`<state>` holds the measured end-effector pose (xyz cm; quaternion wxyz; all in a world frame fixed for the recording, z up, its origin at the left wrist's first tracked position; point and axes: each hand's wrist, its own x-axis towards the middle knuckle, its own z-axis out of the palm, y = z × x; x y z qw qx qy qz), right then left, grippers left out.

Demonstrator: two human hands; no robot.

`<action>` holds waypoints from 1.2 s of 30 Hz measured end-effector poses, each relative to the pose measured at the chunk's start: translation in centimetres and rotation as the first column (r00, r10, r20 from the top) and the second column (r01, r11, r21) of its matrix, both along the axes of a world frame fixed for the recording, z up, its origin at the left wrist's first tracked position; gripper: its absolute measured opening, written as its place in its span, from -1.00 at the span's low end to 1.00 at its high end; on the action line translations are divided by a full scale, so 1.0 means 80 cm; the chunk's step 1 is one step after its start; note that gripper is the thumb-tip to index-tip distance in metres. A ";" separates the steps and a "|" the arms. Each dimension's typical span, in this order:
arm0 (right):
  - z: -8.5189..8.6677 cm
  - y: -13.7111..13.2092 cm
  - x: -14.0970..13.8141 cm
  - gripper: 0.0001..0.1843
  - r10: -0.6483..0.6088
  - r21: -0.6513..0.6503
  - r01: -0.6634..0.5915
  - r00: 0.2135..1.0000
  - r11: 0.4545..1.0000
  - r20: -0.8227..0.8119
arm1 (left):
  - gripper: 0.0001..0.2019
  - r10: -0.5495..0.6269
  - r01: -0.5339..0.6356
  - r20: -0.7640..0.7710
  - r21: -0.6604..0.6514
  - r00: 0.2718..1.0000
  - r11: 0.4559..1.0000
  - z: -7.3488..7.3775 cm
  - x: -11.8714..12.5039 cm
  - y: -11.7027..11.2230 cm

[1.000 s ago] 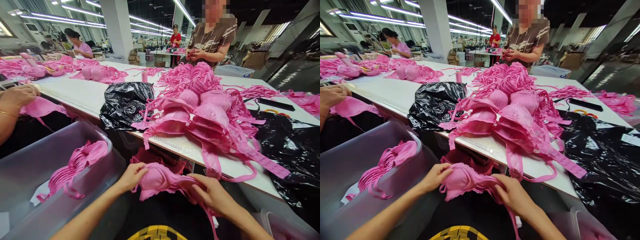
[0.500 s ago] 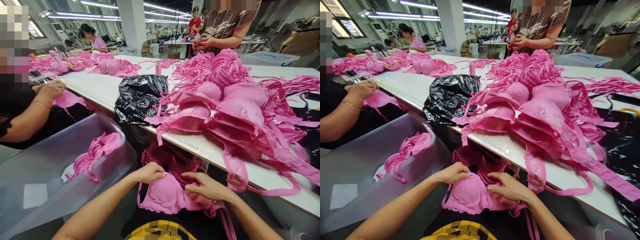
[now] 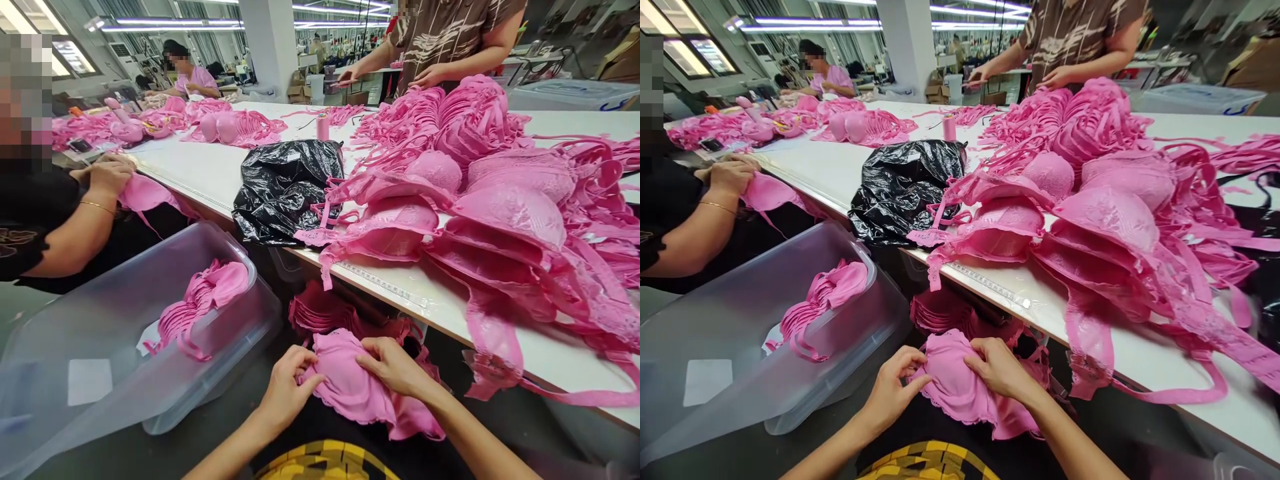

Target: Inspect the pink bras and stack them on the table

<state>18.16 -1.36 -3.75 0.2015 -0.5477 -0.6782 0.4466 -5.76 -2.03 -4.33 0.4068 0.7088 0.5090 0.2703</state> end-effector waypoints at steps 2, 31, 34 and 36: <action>0.008 0.001 -0.005 -0.67 -0.033 0.035 0.033 0.999 0.999 -0.012 | -0.91 0.063 -0.064 0.027 0.051 0.998 0.997 -0.002 0.008 -0.001; -0.034 -0.038 -0.035 -0.78 -0.153 0.270 0.155 0.988 0.950 -0.030 | -0.84 0.268 -0.251 0.048 -0.228 0.962 0.941 -0.020 0.007 -0.021; -0.036 -0.038 -0.031 -0.81 -0.204 0.233 0.218 0.976 0.948 -0.081 | -0.83 0.291 -0.274 0.047 -0.216 0.956 0.937 -0.021 0.003 -0.024; -0.036 -0.041 -0.027 -0.84 -0.191 0.205 0.206 0.977 0.957 -0.091 | -0.82 0.284 -0.271 0.051 -0.186 0.957 0.945 -0.020 0.002 -0.025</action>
